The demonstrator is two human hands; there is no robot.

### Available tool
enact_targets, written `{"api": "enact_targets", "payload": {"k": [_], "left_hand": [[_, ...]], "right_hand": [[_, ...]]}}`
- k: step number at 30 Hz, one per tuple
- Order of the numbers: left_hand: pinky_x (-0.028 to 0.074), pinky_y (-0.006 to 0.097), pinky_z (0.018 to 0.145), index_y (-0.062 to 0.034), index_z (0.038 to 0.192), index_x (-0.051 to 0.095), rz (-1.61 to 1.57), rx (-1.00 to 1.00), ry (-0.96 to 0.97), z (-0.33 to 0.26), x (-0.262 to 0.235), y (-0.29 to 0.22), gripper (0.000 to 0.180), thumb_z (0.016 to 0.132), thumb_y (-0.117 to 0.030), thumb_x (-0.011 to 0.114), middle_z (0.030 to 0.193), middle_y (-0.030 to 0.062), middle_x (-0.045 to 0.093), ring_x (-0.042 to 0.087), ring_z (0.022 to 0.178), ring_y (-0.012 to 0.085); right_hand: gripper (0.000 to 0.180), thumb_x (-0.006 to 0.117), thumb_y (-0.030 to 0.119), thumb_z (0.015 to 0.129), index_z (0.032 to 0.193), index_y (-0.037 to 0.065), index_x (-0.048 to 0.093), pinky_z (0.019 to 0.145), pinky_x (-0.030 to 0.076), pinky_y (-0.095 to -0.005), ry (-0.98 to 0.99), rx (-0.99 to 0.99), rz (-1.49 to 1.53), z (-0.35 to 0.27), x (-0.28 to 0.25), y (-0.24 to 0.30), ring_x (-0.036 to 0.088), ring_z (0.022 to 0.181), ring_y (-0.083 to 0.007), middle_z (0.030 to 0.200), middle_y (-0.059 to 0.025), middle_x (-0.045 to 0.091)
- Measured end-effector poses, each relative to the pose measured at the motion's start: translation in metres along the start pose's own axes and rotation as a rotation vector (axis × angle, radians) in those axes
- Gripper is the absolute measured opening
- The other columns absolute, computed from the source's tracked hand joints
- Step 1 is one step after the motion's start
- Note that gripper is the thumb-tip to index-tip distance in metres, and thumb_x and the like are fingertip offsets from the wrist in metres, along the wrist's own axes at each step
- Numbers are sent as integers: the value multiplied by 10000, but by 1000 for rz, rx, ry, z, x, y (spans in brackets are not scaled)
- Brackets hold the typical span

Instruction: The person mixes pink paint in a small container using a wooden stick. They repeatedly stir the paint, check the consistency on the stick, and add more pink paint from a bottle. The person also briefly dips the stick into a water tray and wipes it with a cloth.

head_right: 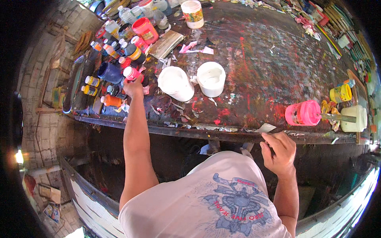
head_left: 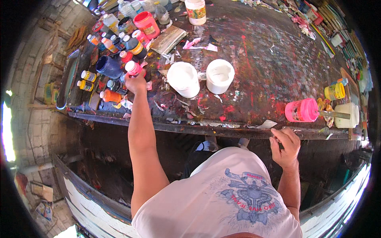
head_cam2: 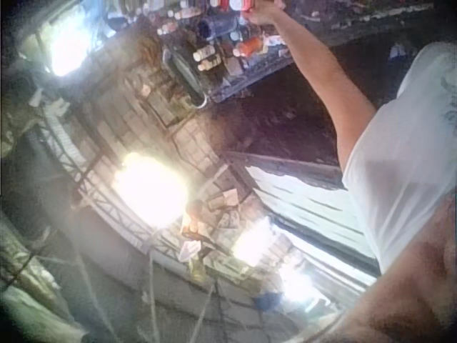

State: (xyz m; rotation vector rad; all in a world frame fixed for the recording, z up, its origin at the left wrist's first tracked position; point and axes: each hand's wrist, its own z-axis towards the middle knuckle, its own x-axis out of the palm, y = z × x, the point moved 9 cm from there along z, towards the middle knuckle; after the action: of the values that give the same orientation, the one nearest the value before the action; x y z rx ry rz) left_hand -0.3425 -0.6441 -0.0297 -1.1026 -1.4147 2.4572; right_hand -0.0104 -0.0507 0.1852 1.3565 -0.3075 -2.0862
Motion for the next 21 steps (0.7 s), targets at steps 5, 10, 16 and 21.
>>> {"api": "enact_targets", "payload": {"k": [5, 10, 16, 21], "left_hand": [[601, 474, 1048, 100, 1393, 706, -157, 47, 139, 16, -1, 29, 907, 680, -302, 1097, 1270, 223, 808, 786, 1122, 355], [582, 429, 1099, 70, 1503, 633, -143, 254, 0, -8, -51, 11, 779, 868, -177, 1012, 1427, 187, 687, 706, 1230, 283], [627, 446, 1010, 38, 1160, 799, -121, 656, -185, -119, -189, -81, 154, 1081, -93, 815, 1182, 193, 816, 776, 1110, 313], [605, 469, 1066, 68, 1199, 769, -234, 770, -72, -215, -210, -145, 130, 1094, -4, 745, 1238, 185, 801, 767, 1160, 338]], "right_hand": [[344, 864, -5, 837, 1174, 37, 811, 651, 560, -408, -62, -72, 21, -5, -14, 5, 705, 712, -298, 899, -106, 744], [269, 855, 129, 897, 1140, 25, 806, 619, 539, -388, -102, -162, -8, -21, -31, -2, 680, 667, -276, 847, -89, 728], [295, 656, 229, 1115, 1073, -39, 772, 680, 521, -340, -594, 75, 90, -96, -109, -96, 681, 730, -200, 819, -105, 698], [324, 580, 228, 1203, 1347, -45, 679, 884, 590, -387, -1113, 236, 395, -130, -183, -191, 741, 972, -246, 1126, -150, 750]]}}
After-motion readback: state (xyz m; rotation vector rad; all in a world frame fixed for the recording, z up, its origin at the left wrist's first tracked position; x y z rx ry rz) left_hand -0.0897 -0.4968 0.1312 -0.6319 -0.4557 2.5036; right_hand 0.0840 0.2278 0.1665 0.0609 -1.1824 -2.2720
